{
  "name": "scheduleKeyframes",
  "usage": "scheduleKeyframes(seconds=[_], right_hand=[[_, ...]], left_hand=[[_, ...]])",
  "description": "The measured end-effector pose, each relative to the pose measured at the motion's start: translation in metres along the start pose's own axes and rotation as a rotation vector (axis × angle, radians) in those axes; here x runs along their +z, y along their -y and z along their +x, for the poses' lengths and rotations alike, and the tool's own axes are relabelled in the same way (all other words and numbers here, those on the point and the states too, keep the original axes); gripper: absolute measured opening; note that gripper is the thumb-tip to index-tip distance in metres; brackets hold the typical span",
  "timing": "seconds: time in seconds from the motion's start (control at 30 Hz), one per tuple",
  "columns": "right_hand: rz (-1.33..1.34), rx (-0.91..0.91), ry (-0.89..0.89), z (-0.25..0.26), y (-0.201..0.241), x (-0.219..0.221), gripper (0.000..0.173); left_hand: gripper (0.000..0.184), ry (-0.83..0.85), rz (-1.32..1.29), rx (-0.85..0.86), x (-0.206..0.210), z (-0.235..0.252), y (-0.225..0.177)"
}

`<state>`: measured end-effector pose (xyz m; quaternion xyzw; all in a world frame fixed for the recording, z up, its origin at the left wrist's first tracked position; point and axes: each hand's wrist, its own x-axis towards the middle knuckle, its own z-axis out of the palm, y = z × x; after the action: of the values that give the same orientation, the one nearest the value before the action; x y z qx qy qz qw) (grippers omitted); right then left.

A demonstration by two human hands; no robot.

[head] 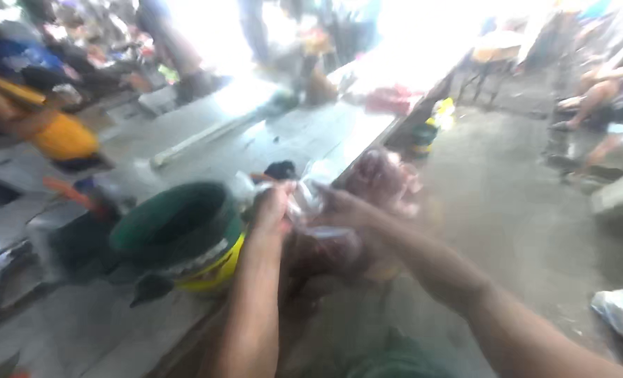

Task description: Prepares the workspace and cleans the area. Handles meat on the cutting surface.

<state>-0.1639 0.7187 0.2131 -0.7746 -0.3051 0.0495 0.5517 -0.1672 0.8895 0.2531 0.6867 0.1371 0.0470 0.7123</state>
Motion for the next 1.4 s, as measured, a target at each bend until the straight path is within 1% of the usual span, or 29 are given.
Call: scheduleKeyframes(seconds=[0.07, 0.1, 0.13, 0.2, 0.3, 0.37, 0.43, 0.47, 0.53, 0.57, 0.6, 0.67, 0.7, 0.77, 0.8, 0.83, 0.87, 0.9, 0.93, 1.0, 1.07, 1.13, 1.17, 1.2, 1.27, 1.3, 1.33, 1.37, 1.4], right_hand=[[-0.151, 0.048, -0.03, -0.002, -0.018, -0.02, 0.039], [-0.196, 0.073, -0.031, 0.0, -0.025, -0.034, 0.03], [-0.206, 0.1, -0.057, 0.003, -0.034, -0.049, 0.027], [-0.165, 0.115, -0.118, 0.005, -0.054, -0.074, 0.028], [-0.15, 0.08, -0.057, 0.005, -0.082, -0.094, 0.031], [-0.186, 0.103, 0.039, 0.001, -0.098, -0.098, 0.046], [-0.221, 0.145, 0.08, -0.001, -0.109, -0.104, 0.06], [-0.235, 0.172, 0.058, 0.0, -0.109, -0.11, 0.06], [-0.206, 0.208, -0.02, -0.002, -0.104, -0.125, 0.044], [-0.191, 0.202, -0.036, -0.002, -0.105, -0.131, 0.036], [-0.19, 0.186, -0.042, -0.001, -0.107, -0.135, 0.032], [-0.23, 0.154, -0.054, 0.008, -0.123, -0.138, 0.027], [-0.246, 0.161, -0.053, 0.013, -0.129, -0.14, 0.027], [-0.273, 0.169, -0.07, 0.023, -0.137, -0.142, 0.031], [-0.276, 0.166, -0.083, 0.027, -0.134, -0.14, 0.031], [-0.284, 0.169, -0.091, 0.031, -0.13, -0.136, 0.03], [-0.304, 0.179, -0.097, 0.035, -0.127, -0.13, 0.03], [-0.331, 0.181, -0.102, 0.039, -0.125, -0.121, 0.03], [-0.363, 0.187, -0.104, 0.041, -0.122, -0.111, 0.029], [-0.482, 0.208, -0.095, 0.036, -0.116, -0.09, 0.025], [-0.59, 0.225, -0.075, 0.034, -0.113, -0.08, 0.027], [-0.673, 0.165, -0.131, 0.035, -0.113, -0.077, 0.039], [-0.716, 0.132, -0.192, 0.035, -0.114, -0.077, 0.043], [-0.769, 0.143, -0.24, 0.033, -0.109, -0.078, 0.046], [-0.918, 0.203, -0.264, 0.024, -0.088, -0.079, 0.058], [-0.99, 0.112, -0.258, 0.017, -0.08, -0.08, 0.069], [-1.066, -0.037, -0.218, 0.01, -0.076, -0.078, 0.081], [-1.157, -0.215, -0.152, 0.005, -0.078, -0.075, 0.086], [-1.223, -0.328, -0.044, 0.002, -0.087, -0.072, 0.092]], left_hand=[[0.024, 0.066, 0.248, 0.075, 0.03, 0.006, 0.009], [0.027, 0.095, 0.324, 0.115, 0.039, 0.013, 0.016], [0.028, 0.121, 0.346, 0.144, 0.046, 0.02, 0.024], [0.026, 0.165, 0.263, 0.185, 0.059, 0.027, 0.042], [0.021, 0.157, 0.067, 0.163, 0.086, 0.045, 0.062], [0.017, 0.123, -0.042, 0.049, 0.105, 0.061, 0.065], [0.013, 0.113, -0.09, -0.001, 0.123, 0.072, 0.058], [0.013, 0.149, -0.076, 0.002, 0.131, 0.073, 0.05], [0.019, 0.273, -0.024, 0.036, 0.137, 0.071, 0.042], [0.023, 0.308, -0.024, 0.055, 0.133, 0.071, 0.042], [0.028, 0.288, -0.027, 0.072, 0.126, 0.072, 0.045], [0.041, 0.174, -0.005, 0.165, 0.11, 0.081, 0.065], [0.055, 0.151, 0.081, 0.25, 0.104, 0.086, 0.086], [0.099, 0.21, 0.407, 0.412, 0.103, 0.089, 0.144], [0.115, 0.276, 0.544, 0.429, 0.113, 0.084, 0.163], [0.121, 0.362, 0.585, 0.384, 0.128, 0.081, 0.181], [0.117, 0.411, 0.6, 0.333, 0.145, 0.079, 0.198], [0.106, 0.426, 0.638, 0.306, 0.16, 0.079, 0.211], [0.09, 0.39, 0.681, 0.314, 0.173, 0.076, 0.22], [0.08, 0.22, 0.696, 0.353, 0.193, 0.069, 0.242], [0.075, 0.125, 0.696, 0.321, 0.198, 0.06, 0.237], [0.064, 0.094, 0.738, 0.213, 0.193, 0.058, 0.209], [0.056, 0.134, 0.768, 0.123, 0.188, 0.056, 0.188], [0.053, 0.181, 0.787, 0.113, 0.186, 0.058, 0.183], [0.05, 0.212, 0.784, 0.186, 0.187, 0.059, 0.193], [0.049, 0.232, 0.784, 0.177, 0.179, 0.051, 0.178], [0.046, 0.297, 0.79, 0.121, 0.162, 0.032, 0.141], [0.043, 0.407, 0.768, -0.041, 0.14, 0.007, 0.088], [0.043, 0.462, 0.694, -0.214, 0.124, -0.016, 0.044]])
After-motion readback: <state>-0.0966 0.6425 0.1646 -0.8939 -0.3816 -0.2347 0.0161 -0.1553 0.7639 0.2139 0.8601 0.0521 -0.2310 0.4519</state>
